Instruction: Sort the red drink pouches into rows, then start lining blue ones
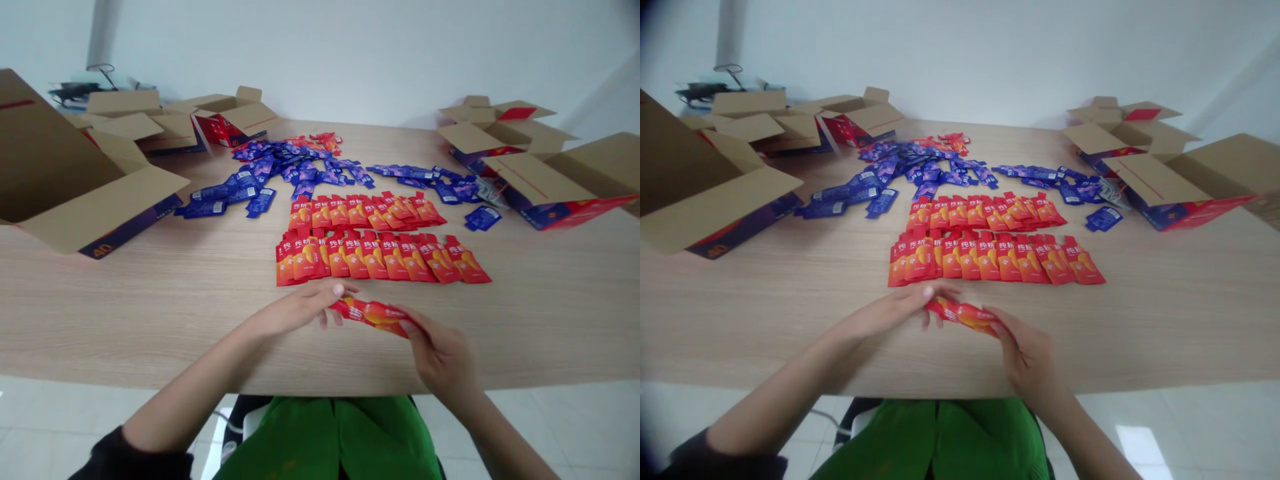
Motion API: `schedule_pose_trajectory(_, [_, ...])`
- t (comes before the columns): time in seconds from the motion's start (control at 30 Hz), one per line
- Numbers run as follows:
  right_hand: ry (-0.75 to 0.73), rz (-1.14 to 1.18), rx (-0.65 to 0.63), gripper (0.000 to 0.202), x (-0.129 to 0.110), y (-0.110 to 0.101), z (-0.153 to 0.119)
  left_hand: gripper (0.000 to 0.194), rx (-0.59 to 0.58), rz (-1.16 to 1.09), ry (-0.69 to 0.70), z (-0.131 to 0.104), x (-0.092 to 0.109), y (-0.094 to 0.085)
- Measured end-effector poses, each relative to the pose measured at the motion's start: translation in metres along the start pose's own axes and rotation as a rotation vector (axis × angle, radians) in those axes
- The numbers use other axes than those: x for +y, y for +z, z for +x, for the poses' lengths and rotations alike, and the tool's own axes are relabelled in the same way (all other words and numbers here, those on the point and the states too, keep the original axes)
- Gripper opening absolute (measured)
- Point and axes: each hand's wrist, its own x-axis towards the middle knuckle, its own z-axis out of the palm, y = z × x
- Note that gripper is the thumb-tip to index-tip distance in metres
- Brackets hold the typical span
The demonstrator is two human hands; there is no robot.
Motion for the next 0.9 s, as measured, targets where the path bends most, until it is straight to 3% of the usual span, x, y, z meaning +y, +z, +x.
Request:
schedule_pose_trajectory(0.1, [0.179,0.090,-0.002,0.021,-0.009,0.009,0.027,0.034,-0.050,-0.090,0.022,0.000,-0.002,-0.003])
schedule_pose_trajectory(0.23, [0.334,0.358,-0.084,0.017,-0.012,0.027,0.036,0.040,0.108,-0.094,-0.058,0.001,-0.011,-0.006])
schedule_pose_trajectory(0.33, [0.361,0.513,-0.119,0.026,-0.008,0.033,0.038,0.041,0.137,-0.121,-0.097,0.001,-0.014,-0.011])
schedule_pose_trajectory(0.4, [0.278,0.463,-0.154,0.045,-0.007,0.029,0.043,0.039,0.109,-0.199,-0.104,0.000,-0.013,-0.018])
schedule_pose_trajectory(0.5, [0.006,0.227,-0.278,0.065,-0.011,0.014,0.054,0.039,0.038,-0.366,-0.139,0.000,-0.012,-0.030])
schedule_pose_trajectory(0.63, [-0.329,0.047,-0.373,0.042,-0.016,0.004,0.062,0.031,-0.029,-0.526,-0.266,0.003,-0.015,-0.041])
schedule_pose_trajectory(0.73, [-0.470,0.069,-0.305,0.047,-0.010,0.011,0.064,0.031,-0.065,-0.509,-0.335,0.008,-0.019,-0.045])
schedule_pose_trajectory(0.8, [-0.485,0.089,-0.216,0.053,-0.004,0.019,0.068,0.045,-0.001,-0.358,-0.300,0.011,-0.022,-0.047])
schedule_pose_trajectory(0.9, [-0.458,0.044,-0.045,0.059,0.004,0.033,0.079,0.054,0.344,0.144,-0.118,0.014,-0.027,-0.050])
